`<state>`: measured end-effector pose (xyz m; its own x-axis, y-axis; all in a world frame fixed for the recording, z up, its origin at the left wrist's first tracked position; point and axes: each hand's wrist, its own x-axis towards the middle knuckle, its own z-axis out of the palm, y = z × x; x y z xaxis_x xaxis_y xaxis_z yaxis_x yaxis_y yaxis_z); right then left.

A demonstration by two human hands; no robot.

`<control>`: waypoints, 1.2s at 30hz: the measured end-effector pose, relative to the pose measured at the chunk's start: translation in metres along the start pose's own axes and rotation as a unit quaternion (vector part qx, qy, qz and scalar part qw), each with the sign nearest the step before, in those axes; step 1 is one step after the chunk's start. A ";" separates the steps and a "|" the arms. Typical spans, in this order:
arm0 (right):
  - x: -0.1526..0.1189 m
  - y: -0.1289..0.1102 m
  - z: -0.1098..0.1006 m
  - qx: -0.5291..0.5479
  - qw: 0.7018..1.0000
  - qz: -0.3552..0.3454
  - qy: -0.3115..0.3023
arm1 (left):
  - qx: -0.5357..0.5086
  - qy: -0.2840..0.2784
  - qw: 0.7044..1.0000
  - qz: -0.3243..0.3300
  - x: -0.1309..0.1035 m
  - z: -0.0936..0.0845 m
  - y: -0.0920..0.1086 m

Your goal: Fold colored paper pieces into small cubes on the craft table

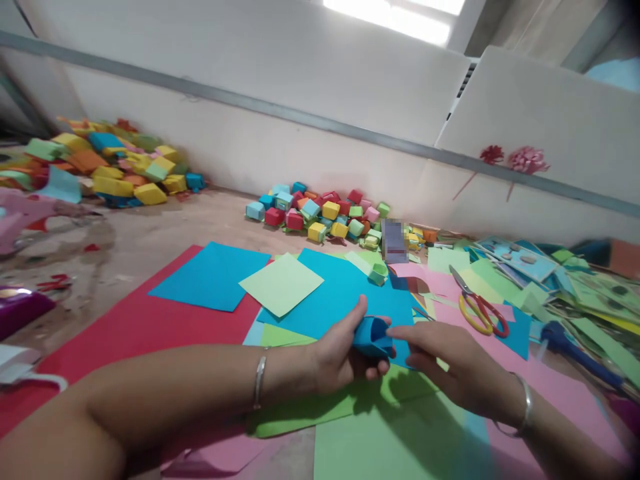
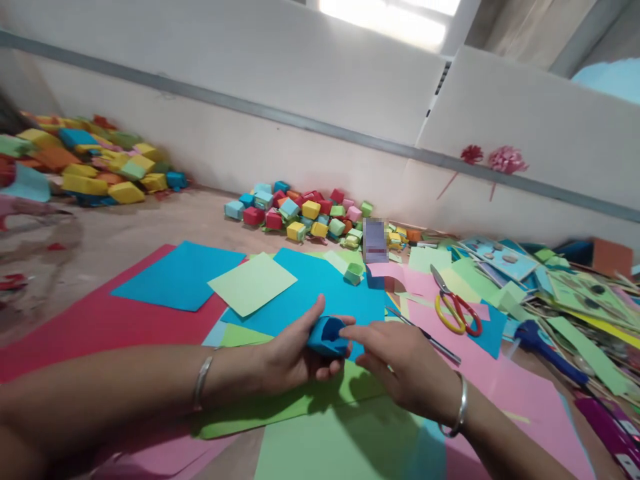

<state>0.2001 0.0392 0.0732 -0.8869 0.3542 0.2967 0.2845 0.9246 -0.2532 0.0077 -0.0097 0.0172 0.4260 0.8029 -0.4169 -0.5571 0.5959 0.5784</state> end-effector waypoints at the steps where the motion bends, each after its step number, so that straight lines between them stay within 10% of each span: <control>1: 0.002 0.000 0.001 -0.023 0.999 -0.026 -0.004 | -0.011 0.008 1.000 -0.018 0.000 0.000 0.003; 9: 0.036 0.009 0.010 0.009 0.997 -0.057 -0.053 | -0.096 -0.012 0.995 0.002 0.001 -0.005 0.018; 15: 0.082 0.042 0.000 -0.045 0.997 0.058 0.030 | -0.097 0.019 0.993 0.067 0.009 -0.014 0.023; 23: 0.148 0.065 0.037 -0.208 0.951 0.149 -0.171 | 0.240 -0.155 0.958 0.037 -0.001 -0.010 -0.004; 26: 0.151 0.063 0.035 -0.209 0.949 0.136 -0.194 | 0.459 -0.206 0.845 0.183 -0.010 -0.012 -0.008; 31: 0.142 0.057 0.006 -0.195 0.960 0.161 -0.117 | 0.687 -0.331 0.437 0.477 -0.011 -0.022 -0.025; 33: 0.134 0.056 -0.007 -0.205 0.962 0.169 -0.069 | 0.700 -0.345 0.362 0.509 -0.013 -0.021 -0.032; 36: 0.116 0.058 -0.025 -0.226 0.957 0.176 -0.049 | 0.722 -0.335 0.332 0.506 -0.017 -0.018 -0.036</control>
<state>0.1226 0.1374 0.1155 -0.7307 0.6605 0.1727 0.6807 0.7243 0.1096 0.0074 -0.0447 -0.0088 0.8740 0.1103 0.4733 0.0607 -0.9911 0.1188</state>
